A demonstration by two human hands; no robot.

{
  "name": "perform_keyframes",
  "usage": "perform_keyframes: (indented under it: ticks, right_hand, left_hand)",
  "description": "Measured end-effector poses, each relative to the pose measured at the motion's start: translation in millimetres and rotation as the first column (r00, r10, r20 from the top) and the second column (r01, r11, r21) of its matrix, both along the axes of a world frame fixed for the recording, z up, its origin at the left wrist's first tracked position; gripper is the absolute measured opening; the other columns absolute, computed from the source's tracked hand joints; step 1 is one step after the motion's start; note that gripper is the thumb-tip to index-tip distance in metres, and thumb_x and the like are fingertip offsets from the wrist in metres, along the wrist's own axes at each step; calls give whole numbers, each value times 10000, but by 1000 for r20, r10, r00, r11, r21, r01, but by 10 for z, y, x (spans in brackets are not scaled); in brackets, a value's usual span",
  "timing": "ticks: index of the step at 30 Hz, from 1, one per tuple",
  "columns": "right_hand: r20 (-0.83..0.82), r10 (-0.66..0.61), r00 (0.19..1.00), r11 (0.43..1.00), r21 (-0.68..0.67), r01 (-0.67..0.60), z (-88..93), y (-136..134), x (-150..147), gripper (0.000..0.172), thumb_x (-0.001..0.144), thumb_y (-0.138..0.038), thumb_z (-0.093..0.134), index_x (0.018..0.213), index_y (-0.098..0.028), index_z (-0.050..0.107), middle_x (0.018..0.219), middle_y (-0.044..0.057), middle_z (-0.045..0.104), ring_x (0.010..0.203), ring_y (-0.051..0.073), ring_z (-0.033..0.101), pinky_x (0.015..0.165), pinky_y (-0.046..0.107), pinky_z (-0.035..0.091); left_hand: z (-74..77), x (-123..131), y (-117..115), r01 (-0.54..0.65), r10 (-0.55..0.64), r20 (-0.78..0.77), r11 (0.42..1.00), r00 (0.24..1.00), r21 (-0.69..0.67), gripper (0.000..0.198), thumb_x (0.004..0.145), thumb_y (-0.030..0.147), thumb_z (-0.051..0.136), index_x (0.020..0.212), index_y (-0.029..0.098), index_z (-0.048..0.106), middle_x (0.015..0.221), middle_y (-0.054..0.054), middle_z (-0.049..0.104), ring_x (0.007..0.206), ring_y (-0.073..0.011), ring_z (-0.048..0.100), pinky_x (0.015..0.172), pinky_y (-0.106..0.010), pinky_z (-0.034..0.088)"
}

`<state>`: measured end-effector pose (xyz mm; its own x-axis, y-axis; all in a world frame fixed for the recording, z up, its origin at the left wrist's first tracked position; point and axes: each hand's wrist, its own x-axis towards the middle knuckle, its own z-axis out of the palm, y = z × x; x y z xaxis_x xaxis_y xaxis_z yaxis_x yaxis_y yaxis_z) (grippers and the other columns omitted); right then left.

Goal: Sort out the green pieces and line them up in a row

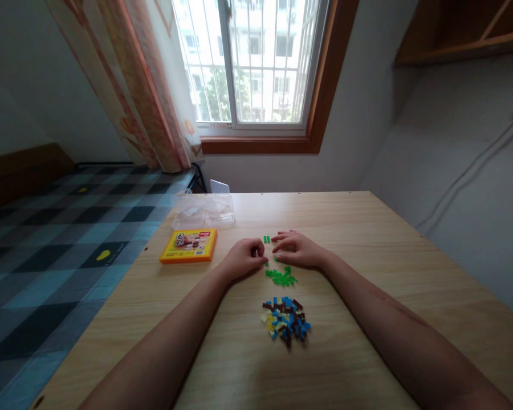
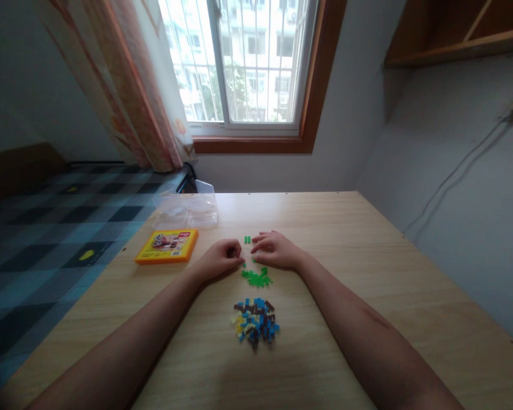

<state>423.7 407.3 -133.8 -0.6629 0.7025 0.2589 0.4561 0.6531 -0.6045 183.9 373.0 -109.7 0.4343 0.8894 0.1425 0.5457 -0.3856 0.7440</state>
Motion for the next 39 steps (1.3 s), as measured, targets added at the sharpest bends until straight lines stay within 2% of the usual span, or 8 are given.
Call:
perform_keyframes:
  ticks: [10,15,18,22,26,30,35,39]
  right_hand:
    - [20,5,1000,1000,15,-6,-9,-10,-15,98,812,-283,748,894,-289,800,1319,62,658,1332,323,498,1135,579,262]
    - [-166,-57,984,997,-61,48,-62,22,-9,104,839,-283,716,890,-242,797,1256,91,683,1228,258,588,1076,449,408]
    - [-227,-156,961,987,-65,145,-88,42,3,107,848,-286,710,891,-236,795,1267,96,671,1206,240,603,1071,418,425]
    - [-174,-233,957,967,63,247,-135,71,5,85,831,-229,719,864,-232,797,1240,108,673,1157,246,624,1043,424,449]
    - [-117,-231,966,955,163,248,-176,82,-18,112,846,-202,703,887,-241,800,1203,100,688,1117,244,631,1017,426,462]
    - [-141,-260,955,931,226,286,-139,54,-40,203,849,-129,669,983,-232,782,1107,85,721,1044,227,641,975,395,469]
    - [-123,-268,955,916,275,292,-46,-8,-50,107,838,-146,683,837,-207,770,815,46,733,824,201,633,846,355,459]
    - [-89,-255,963,922,278,270,-27,-34,-62,102,822,-138,690,806,-200,769,787,36,730,794,193,624,820,339,444]
  left_hand:
    - [-12,-56,20,113,-99,111,986,989,-120,113,660,180,589,734,145,666,681,10,585,635,-118,495,603,-239,388]
    - [-37,-74,40,97,-65,182,980,981,-173,133,656,167,560,749,145,654,689,11,609,648,-123,518,626,-242,407]
    - [-26,-66,30,69,-43,187,989,981,-134,126,660,153,551,734,145,653,697,7,626,663,-127,536,643,-244,416]
    - [-27,-48,35,-17,23,192,999,981,-34,111,674,148,544,714,149,648,702,-1,643,686,-134,559,678,-251,434]
    - [-72,-35,64,-90,85,214,996,973,16,97,697,158,553,719,151,648,702,-6,648,670,-134,558,659,-252,430]
    - [-106,-30,86,-112,102,223,993,969,35,96,708,150,557,724,151,651,703,-8,653,665,-134,563,652,-252,431]
    - [-124,-35,93,-145,131,213,988,968,53,99,718,131,560,727,156,655,703,-7,658,672,-140,580,668,-260,452]
    - [-125,-23,77,-193,177,124,973,976,128,127,728,104,554,747,164,664,722,-14,663,681,-153,583,672,-276,465]
